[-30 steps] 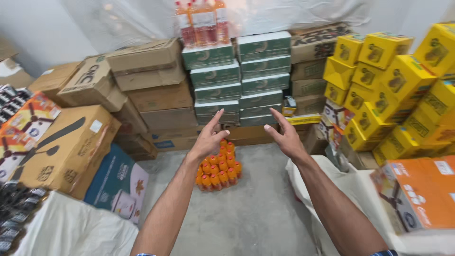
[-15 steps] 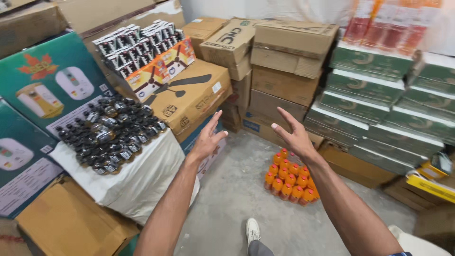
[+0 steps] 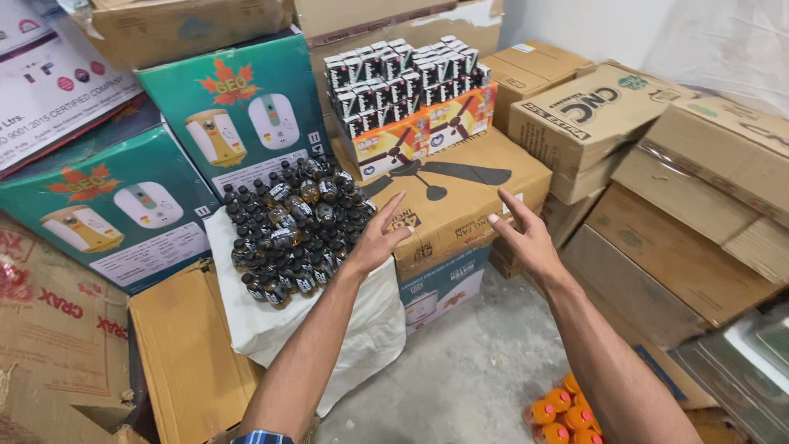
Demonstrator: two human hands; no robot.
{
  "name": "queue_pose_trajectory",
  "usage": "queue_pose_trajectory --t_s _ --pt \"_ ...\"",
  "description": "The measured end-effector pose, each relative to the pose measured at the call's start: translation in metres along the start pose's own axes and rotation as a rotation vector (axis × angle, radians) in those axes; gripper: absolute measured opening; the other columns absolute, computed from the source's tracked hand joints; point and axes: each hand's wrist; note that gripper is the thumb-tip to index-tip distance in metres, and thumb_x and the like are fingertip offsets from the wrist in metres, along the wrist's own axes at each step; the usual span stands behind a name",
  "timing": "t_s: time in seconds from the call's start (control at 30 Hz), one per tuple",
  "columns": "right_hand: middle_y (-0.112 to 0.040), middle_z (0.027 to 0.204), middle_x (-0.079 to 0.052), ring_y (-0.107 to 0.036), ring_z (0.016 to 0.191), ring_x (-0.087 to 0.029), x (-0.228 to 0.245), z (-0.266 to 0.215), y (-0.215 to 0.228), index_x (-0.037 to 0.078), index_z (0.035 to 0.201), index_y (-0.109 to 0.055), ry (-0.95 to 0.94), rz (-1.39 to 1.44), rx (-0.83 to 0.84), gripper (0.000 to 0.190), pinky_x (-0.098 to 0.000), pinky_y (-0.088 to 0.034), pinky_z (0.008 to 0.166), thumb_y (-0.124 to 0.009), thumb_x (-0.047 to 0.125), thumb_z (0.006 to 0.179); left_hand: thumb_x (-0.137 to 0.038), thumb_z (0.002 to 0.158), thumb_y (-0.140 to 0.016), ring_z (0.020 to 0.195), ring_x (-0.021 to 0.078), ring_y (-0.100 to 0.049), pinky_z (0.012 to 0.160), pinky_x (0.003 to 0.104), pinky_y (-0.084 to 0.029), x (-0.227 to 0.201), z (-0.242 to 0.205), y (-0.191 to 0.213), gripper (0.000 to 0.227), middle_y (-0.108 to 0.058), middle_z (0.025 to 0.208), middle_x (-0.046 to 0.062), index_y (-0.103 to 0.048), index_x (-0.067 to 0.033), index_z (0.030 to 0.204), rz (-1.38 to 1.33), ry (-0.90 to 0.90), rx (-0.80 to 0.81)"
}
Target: The person repeatedly picks up small black boxes from a large stack and places them one by one onto an orange box. The action is continuous and repetitive throughout the clip.
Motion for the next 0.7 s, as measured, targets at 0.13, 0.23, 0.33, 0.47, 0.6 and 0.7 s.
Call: queue_pose_trajectory --t_s 0.13,0.23,0.33,0.47,0.6,0.7 --pt "-0.039 0.160 -0.020 -0.026 0.152 -0.037 -0.004 0.072 -0.026 0.015 0.155 -0.043 0.018 0.046 0.073 0.069 -0.0565 -0.019 0.124 -0.070 0.028 0.093 -0.009 0.084 -0.068 0.150 0.0497 -0.013 0.121 0.058 -0.020 -0.016 0.037 0.033 0.082 -0.016 0.166 0.029 -0.035 -0.0173 0.160 -0.023 -0.024 -0.067" --pt "-0.039 0.161 -0.016 -0.024 0.152 -0.039 -0.014 0.128 -0.045 0.018 0.157 -0.041 0.003 0.029 0.111 0.070 -0.0686 -0.016 0.119 -0.069 0.030 0.093 -0.014 0.084 -0.068 0.151 0.0489 -0.011 0.119 0.066 -0.014 -0.003 0.076 0.060 0.084 -0.017 0.167 0.027 -0.035 -0.0186 0.161 0.008 0.006 -0.092" --pt "-0.040 0.161 -0.016 -0.025 0.153 -0.037 -0.025 0.183 -0.067 0.019 0.155 -0.044 0.006 0.019 0.112 0.069 -0.0690 -0.019 0.119 -0.071 0.031 0.093 -0.014 0.084 -0.069 0.151 0.0485 -0.012 0.117 0.069 -0.016 0.005 0.112 0.086 0.084 -0.018 0.167 0.026 -0.035 -0.0199 0.161 0.006 0.017 -0.099" --pt "-0.040 0.160 -0.020 -0.025 0.152 -0.041 -0.026 0.247 -0.093 0.013 0.155 -0.041 -0.015 0.067 0.084 0.071 -0.0716 -0.019 0.118 -0.070 0.027 0.092 -0.010 0.082 -0.068 0.151 0.0508 -0.007 0.117 0.070 -0.015 0.033 0.175 0.114 0.084 -0.007 0.168 0.026 -0.035 -0.0121 0.159 0.004 -0.023 -0.171" --pt "-0.038 0.159 -0.025 -0.026 0.151 -0.044 -0.030 0.298 -0.116 0.010 0.157 -0.038 -0.011 0.107 0.062 0.076 -0.0697 -0.021 0.118 -0.072 0.023 0.090 -0.007 0.080 -0.065 0.151 0.0519 -0.004 0.118 0.069 -0.016 0.056 0.233 0.132 0.084 -0.007 0.168 0.028 -0.035 -0.0068 0.158 -0.026 -0.054 -0.172" --pt "-0.041 0.159 -0.022 -0.031 0.151 -0.040 -0.038 0.345 -0.127 0.011 0.157 -0.039 -0.009 0.087 0.063 0.077 -0.0642 -0.026 0.118 -0.074 0.022 0.089 -0.009 0.081 -0.065 0.151 0.0508 -0.010 0.119 0.065 -0.021 0.050 0.272 0.138 0.084 -0.010 0.167 0.028 -0.033 -0.0049 0.159 -0.053 -0.053 -0.169"
Point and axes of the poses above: each hand's wrist, its own z-axis towards the middle knuckle, its own y-axis out of the back of the hand, x = y × z
